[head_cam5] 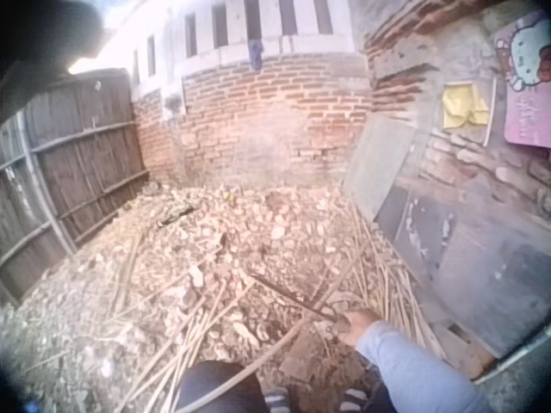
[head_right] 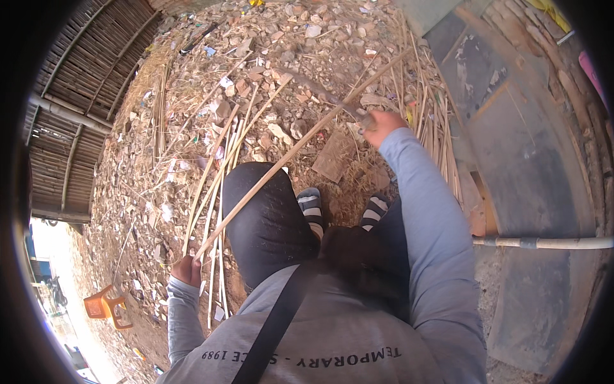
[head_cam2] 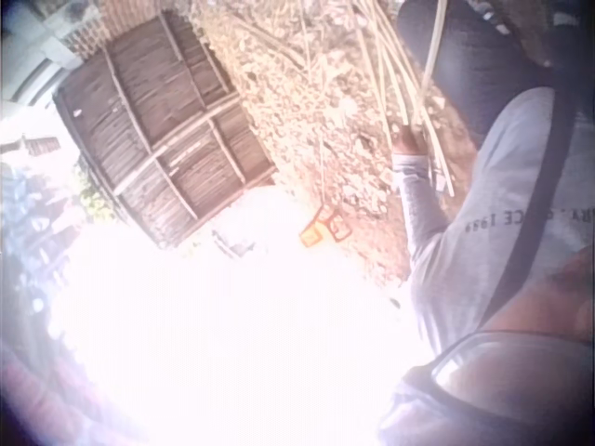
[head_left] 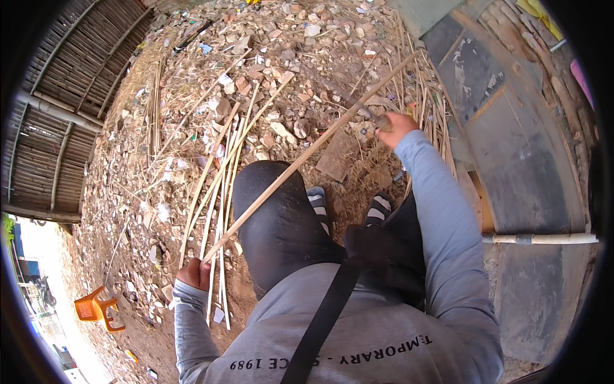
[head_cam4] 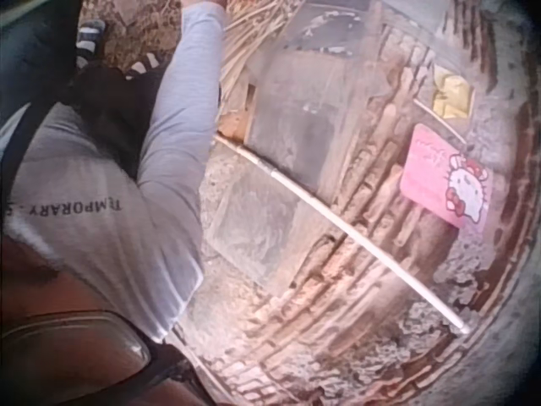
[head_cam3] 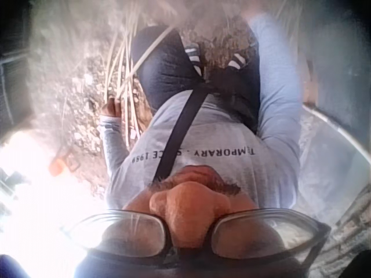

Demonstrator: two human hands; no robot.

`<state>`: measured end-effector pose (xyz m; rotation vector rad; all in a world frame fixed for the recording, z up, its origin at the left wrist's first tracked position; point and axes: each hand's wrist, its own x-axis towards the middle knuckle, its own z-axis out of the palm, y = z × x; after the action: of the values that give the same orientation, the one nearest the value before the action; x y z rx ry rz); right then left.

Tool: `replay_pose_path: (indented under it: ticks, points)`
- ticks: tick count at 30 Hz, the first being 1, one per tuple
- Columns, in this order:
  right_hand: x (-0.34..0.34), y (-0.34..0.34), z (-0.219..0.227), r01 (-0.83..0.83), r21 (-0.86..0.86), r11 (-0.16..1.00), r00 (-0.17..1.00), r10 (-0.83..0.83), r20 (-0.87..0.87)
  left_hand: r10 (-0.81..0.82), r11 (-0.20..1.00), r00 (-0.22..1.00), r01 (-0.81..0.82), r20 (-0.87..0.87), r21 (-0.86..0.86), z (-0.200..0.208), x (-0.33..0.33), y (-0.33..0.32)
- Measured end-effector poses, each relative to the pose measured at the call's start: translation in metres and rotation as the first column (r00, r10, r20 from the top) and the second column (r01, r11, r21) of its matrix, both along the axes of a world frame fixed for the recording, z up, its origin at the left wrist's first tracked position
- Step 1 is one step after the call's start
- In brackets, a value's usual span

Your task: The person shaves a long bamboo strip using a knife, repeatedly pulling the blade along the length of the material to smooth it while sitting on the ground.

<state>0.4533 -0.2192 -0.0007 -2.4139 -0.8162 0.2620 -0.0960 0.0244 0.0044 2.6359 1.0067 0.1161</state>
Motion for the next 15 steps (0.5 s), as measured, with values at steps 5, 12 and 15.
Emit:
replay_pose_path:
  ticks: [5,12,15]
  points:
    - [-0.053,0.021,0.023,-0.412,-0.308,0.858,0.867,0.473,0.157,-0.001,1.0,0.999,0.0,0.039,0.014,-0.003,0.002,0.0]
    - [-0.016,0.017,0.001,-0.205,-0.232,0.951,0.978,0.205,-0.025,-0.008,0.998,0.999,0.005,-0.036,-0.068,0.006,0.009,0.003]
    - [-0.037,0.026,0.011,-0.316,-0.261,0.912,0.943,0.331,0.015,-0.01,0.985,1.0,0.007,-0.017,-0.175,0.004,0.005,0.007]
